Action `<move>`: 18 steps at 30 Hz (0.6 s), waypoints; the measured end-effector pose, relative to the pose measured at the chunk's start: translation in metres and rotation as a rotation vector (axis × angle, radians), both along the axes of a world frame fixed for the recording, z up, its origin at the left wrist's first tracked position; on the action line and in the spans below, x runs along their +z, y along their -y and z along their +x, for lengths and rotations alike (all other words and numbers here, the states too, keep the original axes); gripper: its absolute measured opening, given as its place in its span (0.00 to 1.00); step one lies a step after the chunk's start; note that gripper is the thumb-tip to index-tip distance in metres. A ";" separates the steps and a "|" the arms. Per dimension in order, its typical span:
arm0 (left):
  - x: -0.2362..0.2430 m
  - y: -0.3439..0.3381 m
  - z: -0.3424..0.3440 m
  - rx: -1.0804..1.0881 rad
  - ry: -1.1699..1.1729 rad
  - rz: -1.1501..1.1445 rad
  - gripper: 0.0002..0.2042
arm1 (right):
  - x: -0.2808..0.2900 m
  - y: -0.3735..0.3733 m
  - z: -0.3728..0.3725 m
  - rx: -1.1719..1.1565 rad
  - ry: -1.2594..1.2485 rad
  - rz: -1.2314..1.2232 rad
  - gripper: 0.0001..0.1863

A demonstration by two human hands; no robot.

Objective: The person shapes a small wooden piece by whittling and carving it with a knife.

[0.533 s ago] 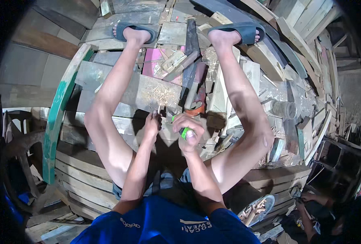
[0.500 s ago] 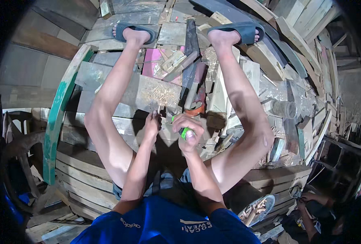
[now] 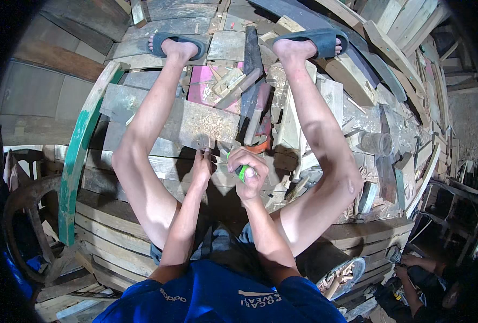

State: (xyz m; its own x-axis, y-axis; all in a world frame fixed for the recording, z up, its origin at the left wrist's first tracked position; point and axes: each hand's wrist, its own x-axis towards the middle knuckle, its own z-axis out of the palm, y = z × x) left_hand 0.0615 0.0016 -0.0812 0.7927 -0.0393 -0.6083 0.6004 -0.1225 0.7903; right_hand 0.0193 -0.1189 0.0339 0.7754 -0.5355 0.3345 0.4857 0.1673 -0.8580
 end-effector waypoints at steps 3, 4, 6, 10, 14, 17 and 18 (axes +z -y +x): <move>0.003 0.000 -0.001 0.013 -0.075 -0.078 0.09 | 0.000 0.001 0.000 0.004 0.006 0.010 0.29; 0.005 0.001 -0.003 0.001 -0.063 -0.077 0.09 | -0.001 0.002 -0.001 0.022 0.021 0.045 0.29; 0.009 0.004 -0.005 -0.045 -0.059 -0.010 0.10 | -0.003 0.003 -0.002 0.017 0.050 0.091 0.28; 0.005 0.006 -0.006 -0.101 -0.088 0.105 0.11 | -0.001 0.002 -0.003 0.045 0.069 0.039 0.30; -0.025 -0.005 -0.008 -0.092 0.021 0.087 0.09 | 0.010 -0.014 -0.005 0.122 0.050 0.001 0.34; 0.001 0.001 -0.005 -0.149 -0.021 0.157 0.07 | 0.004 -0.018 -0.006 0.141 0.015 -0.070 0.38; -0.005 0.001 -0.007 -0.106 -0.076 0.093 0.08 | 0.001 -0.017 -0.003 0.131 0.069 -0.128 0.37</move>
State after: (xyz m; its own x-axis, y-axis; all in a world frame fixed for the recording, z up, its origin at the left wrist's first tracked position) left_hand 0.0550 0.0006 -0.0863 0.7385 -0.0605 -0.6715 0.6380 -0.2590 0.7251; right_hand 0.0166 -0.1015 0.0353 0.8085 -0.3812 0.4483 0.5254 0.1244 -0.8417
